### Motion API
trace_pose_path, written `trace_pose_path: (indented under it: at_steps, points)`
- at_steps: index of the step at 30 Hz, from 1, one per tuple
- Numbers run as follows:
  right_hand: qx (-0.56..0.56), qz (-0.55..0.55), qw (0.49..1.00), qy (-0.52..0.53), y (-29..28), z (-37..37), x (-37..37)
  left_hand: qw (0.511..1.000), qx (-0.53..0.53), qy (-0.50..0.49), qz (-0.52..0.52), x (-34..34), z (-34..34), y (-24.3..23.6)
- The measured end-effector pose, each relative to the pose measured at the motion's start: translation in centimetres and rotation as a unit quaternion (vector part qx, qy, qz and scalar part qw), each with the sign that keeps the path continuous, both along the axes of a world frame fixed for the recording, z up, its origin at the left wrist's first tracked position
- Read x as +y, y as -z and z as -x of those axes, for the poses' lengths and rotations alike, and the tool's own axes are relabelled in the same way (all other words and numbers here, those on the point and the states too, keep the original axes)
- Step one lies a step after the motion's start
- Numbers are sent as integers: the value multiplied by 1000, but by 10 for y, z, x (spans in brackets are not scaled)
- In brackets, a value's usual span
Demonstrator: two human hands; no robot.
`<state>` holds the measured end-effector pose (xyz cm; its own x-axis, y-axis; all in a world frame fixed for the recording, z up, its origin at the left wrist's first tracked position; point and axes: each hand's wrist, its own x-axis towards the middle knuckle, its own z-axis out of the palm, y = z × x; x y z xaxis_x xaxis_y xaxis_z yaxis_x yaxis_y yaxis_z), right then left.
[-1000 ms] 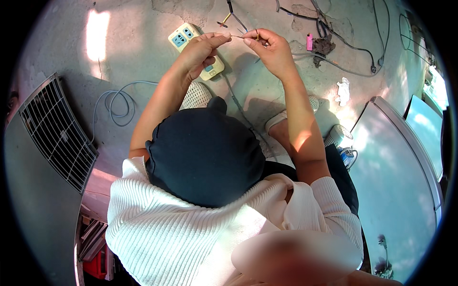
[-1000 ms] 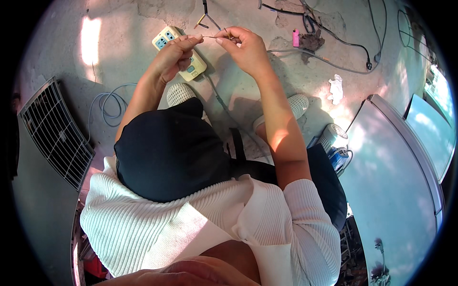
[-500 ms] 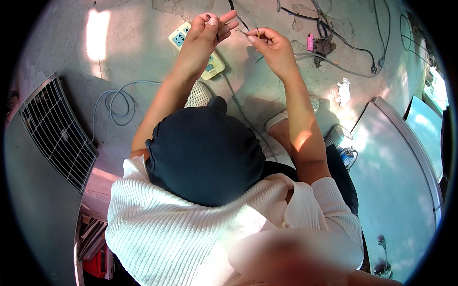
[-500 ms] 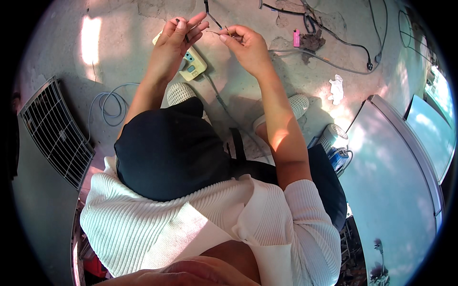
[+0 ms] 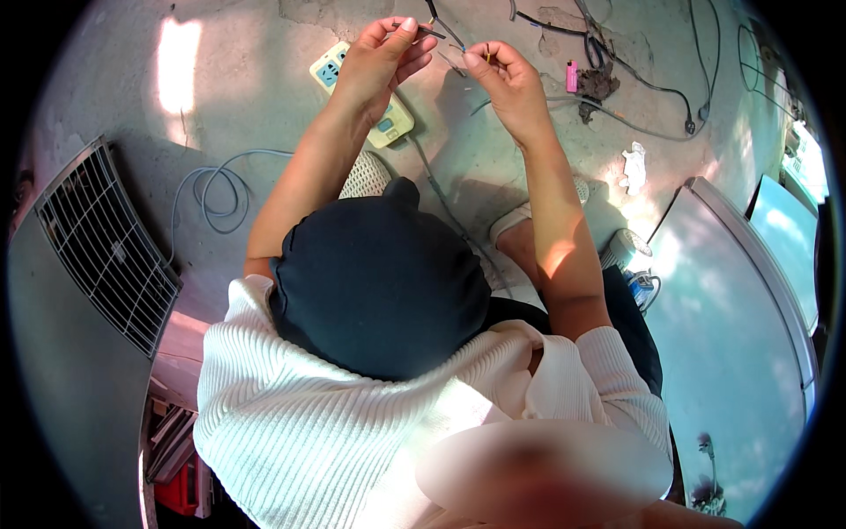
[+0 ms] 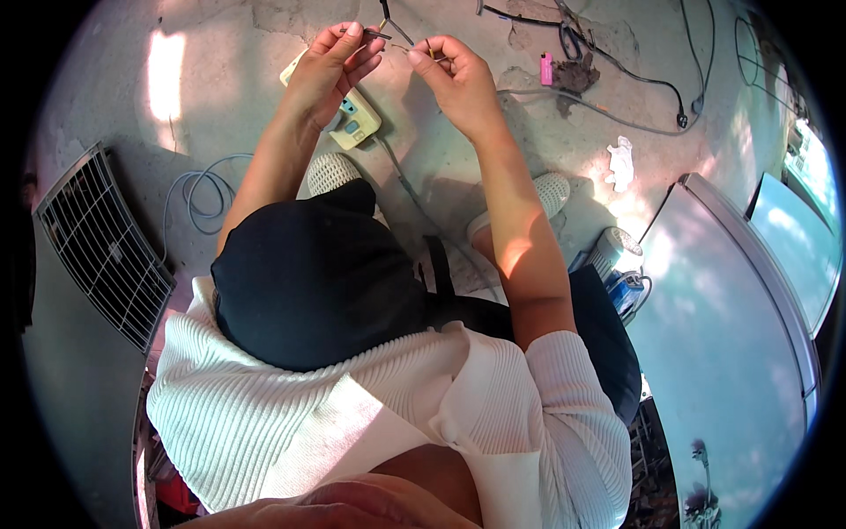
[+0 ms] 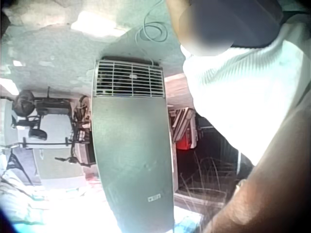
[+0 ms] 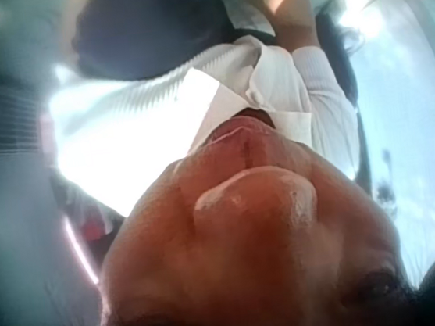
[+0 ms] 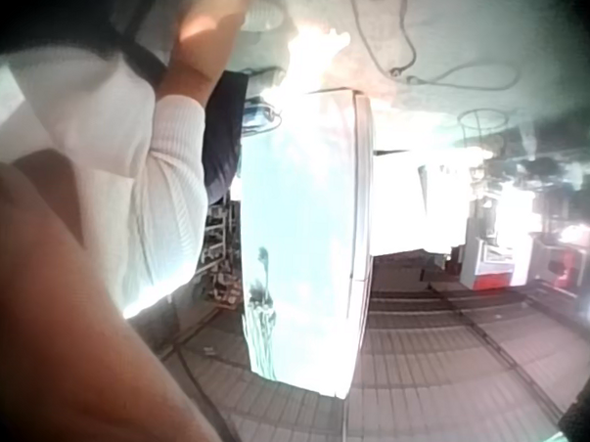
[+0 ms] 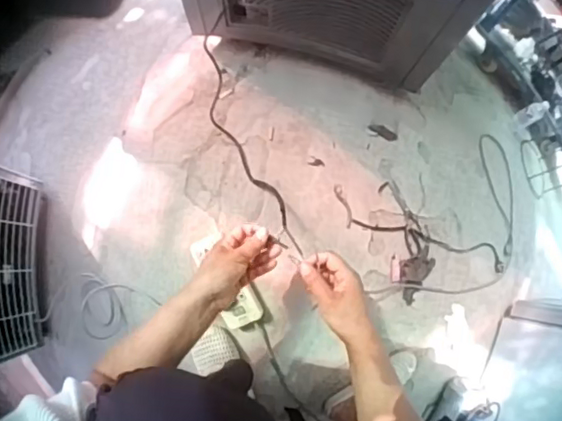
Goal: The person connects electrical wires by stripping them, twisting the copper ends together, and securing the connection with electrical tape.
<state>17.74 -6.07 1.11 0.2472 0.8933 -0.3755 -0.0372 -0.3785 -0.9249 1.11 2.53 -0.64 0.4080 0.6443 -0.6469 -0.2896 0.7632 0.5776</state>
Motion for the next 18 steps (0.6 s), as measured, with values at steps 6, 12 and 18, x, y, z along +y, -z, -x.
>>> trace_pose_path:
  at_steps: [6,12,18]
  points:
    - [-8,13,1000,21,0,4,0,999,-9,26,29,0,3,3]
    - [-17,14,999,36,2,7,2,999,1,24,44,-1,3,3]
    - [-7,3,999,53,4,7,3,998,8,40,47,-3,4,4]
